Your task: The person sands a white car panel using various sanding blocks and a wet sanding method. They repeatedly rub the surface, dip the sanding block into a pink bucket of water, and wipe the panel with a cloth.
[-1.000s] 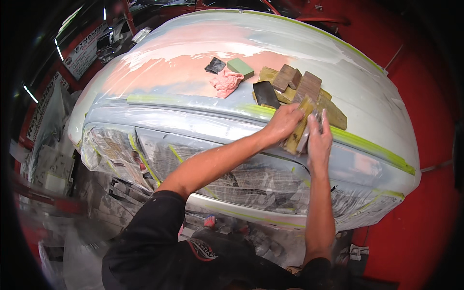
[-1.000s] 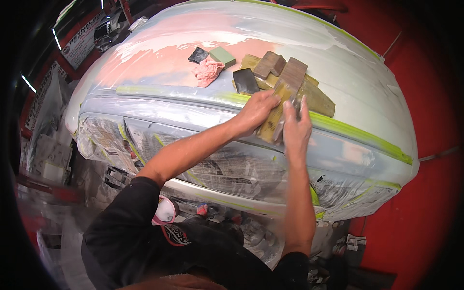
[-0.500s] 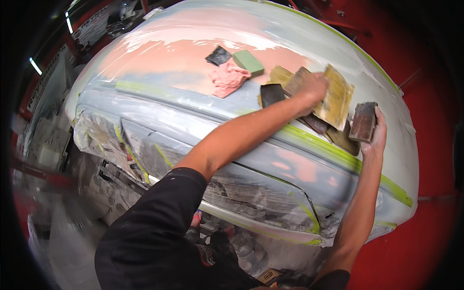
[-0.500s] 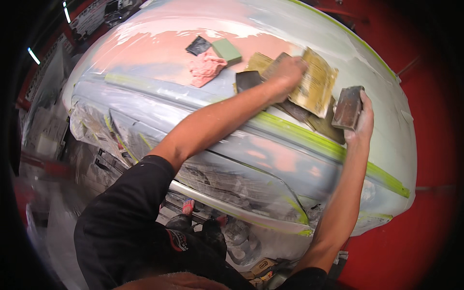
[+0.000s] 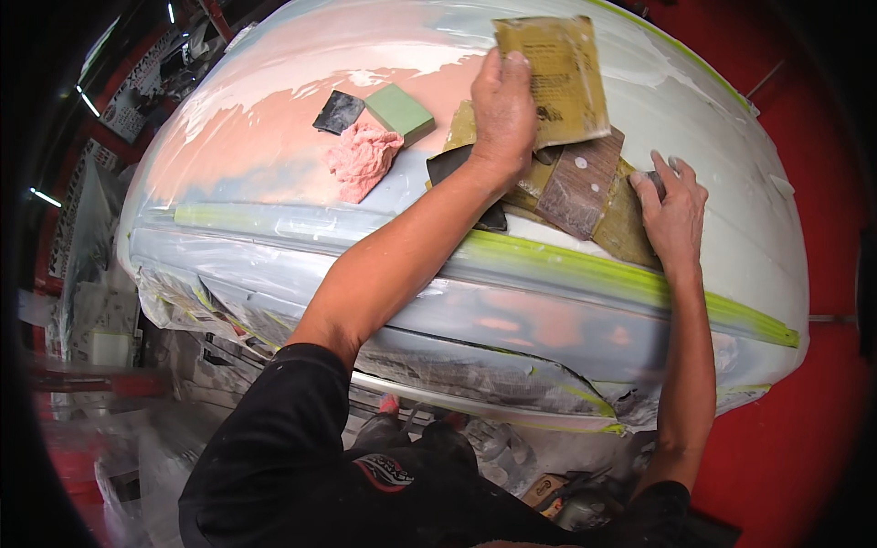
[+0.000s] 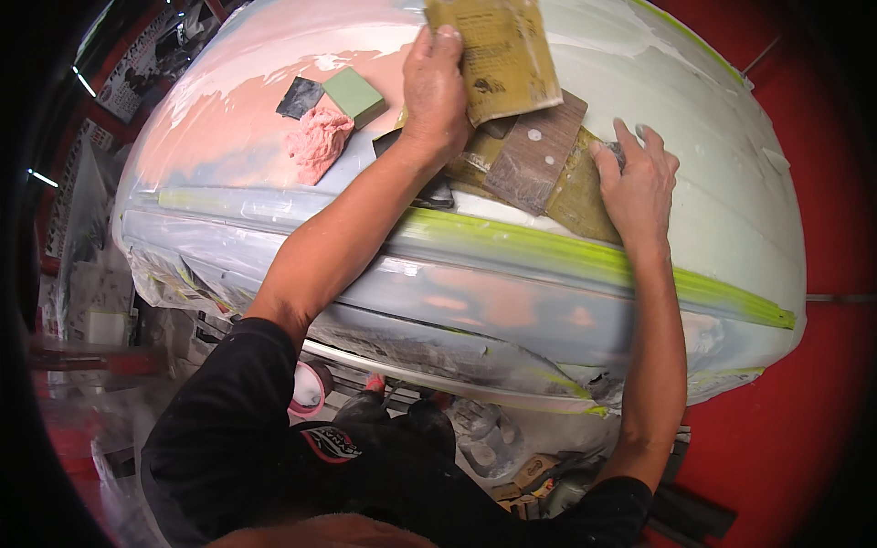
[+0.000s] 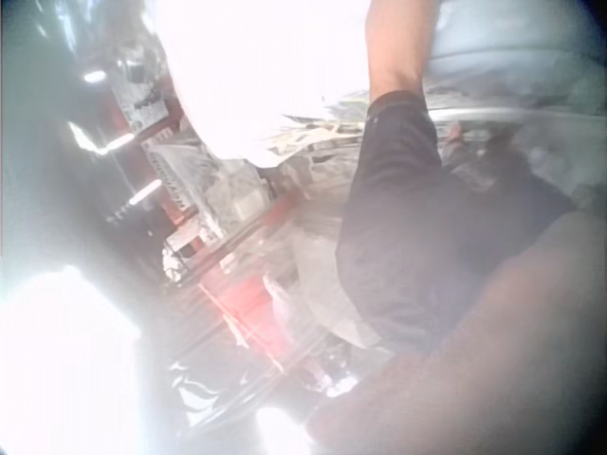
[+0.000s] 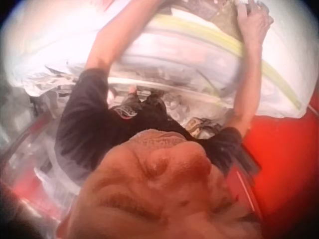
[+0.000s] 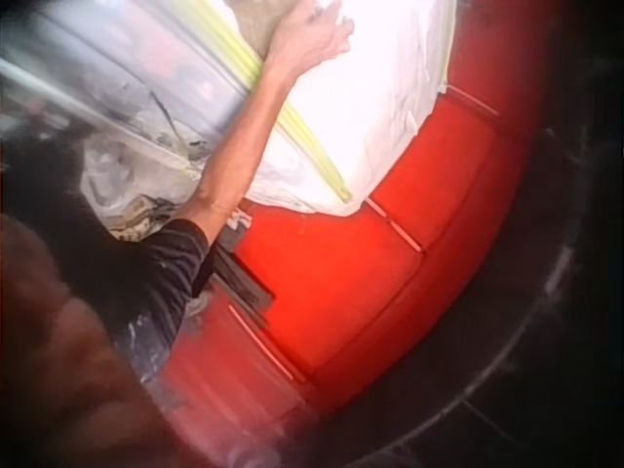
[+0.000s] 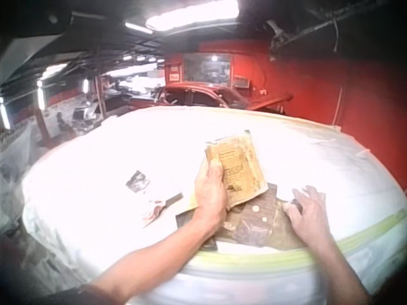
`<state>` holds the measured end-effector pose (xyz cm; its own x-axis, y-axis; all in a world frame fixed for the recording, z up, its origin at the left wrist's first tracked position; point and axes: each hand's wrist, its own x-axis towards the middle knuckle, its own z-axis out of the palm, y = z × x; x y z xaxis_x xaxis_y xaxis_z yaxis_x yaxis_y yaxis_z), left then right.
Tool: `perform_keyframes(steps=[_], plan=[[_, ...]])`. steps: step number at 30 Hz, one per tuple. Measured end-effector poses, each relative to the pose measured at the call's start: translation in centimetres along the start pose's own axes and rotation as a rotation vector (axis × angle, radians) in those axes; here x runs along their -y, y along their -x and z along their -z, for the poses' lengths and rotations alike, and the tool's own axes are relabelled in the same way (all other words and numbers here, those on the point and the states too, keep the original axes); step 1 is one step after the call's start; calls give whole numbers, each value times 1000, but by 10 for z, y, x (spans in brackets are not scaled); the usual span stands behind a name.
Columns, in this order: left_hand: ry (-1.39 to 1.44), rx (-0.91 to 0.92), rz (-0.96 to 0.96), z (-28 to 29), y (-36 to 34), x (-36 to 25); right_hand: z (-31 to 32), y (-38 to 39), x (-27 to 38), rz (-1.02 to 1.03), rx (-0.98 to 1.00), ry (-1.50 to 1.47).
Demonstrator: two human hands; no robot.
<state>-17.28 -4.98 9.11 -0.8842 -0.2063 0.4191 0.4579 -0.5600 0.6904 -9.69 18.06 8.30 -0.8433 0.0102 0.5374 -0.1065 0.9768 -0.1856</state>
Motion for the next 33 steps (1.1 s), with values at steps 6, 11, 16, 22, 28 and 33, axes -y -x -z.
perform_keyframes(steps=[6,11,16,22,28,33], plan=[[70,-81,-105,3,-9,-10,-11,-27,61,111,66,-313],[-363,-76,-358,0,-6,-6,-44,-51,66,299,57,-167],[-170,119,-313,5,-2,-5,-26,-53,104,219,417,-117],[-166,151,-363,12,-10,1,-42,-53,92,282,181,-414],[20,154,-316,15,-8,-4,-25,-44,79,66,252,-914],[-382,73,-320,24,1,-23,-7,23,65,-115,4,-1012]])
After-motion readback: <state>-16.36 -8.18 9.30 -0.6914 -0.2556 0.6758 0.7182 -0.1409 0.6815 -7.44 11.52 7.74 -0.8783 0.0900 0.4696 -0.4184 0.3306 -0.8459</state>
